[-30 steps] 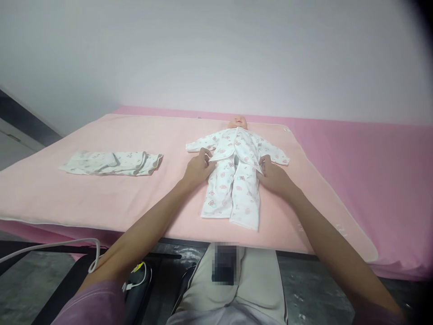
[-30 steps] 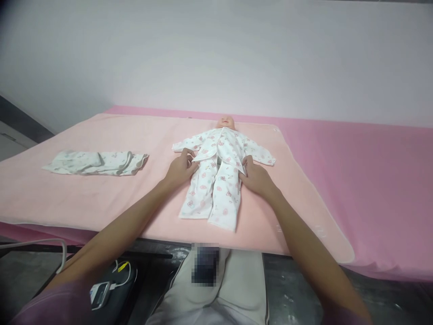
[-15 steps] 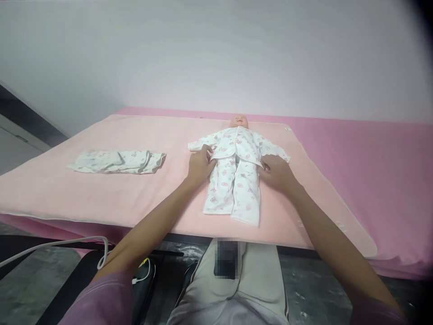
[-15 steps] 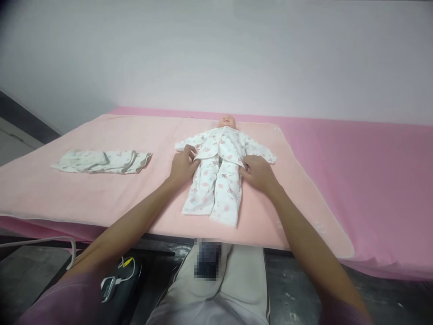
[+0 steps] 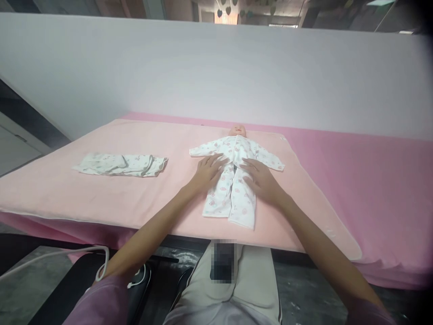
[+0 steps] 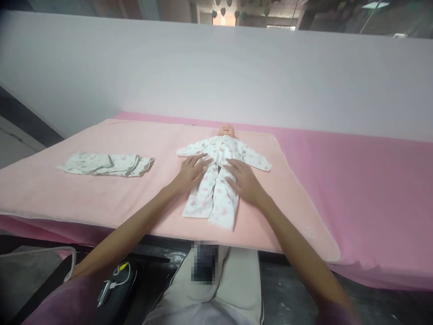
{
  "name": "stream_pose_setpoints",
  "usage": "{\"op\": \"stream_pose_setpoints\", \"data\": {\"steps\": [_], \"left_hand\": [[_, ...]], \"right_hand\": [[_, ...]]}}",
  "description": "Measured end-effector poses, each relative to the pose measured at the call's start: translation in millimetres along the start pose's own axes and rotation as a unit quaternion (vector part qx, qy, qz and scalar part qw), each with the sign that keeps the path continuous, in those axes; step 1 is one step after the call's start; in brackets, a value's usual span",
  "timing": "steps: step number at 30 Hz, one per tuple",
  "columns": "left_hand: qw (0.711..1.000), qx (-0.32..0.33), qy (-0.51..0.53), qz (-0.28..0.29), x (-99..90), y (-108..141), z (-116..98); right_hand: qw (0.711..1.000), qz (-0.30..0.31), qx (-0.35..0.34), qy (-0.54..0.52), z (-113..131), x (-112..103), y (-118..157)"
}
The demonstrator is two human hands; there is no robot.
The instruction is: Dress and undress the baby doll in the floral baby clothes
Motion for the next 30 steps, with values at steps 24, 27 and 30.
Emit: {"op": "stream_pose_setpoints", "data": {"steps": [24, 27, 30], "left_hand": [[0.992, -0.071, -0.094, -0.049, -12.5, 140, -97], [0.991, -0.079, -0.093, -0.058, -13.2, 150, -103], [0.992, -0.059, -0.084, -0.076, -15.7, 149, -117]], "right_hand": [[0.996, -0.003, -0.001, 0.092, 89, 47, 99], [0.995, -0.032, 0.032, 0.083, 72, 38, 115], [0.992, -0.07, 0.085, 0.068, 48, 22, 133]]}}
Point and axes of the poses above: each hand's wrist, its own y-axis away from the middle knuckle, its own x-axis out of the palm, z = x × y, the point moved 8 cm from there along -y, towards the middle knuckle, and after that the axes turned 15 degrees about x, right-handed, at the moved point
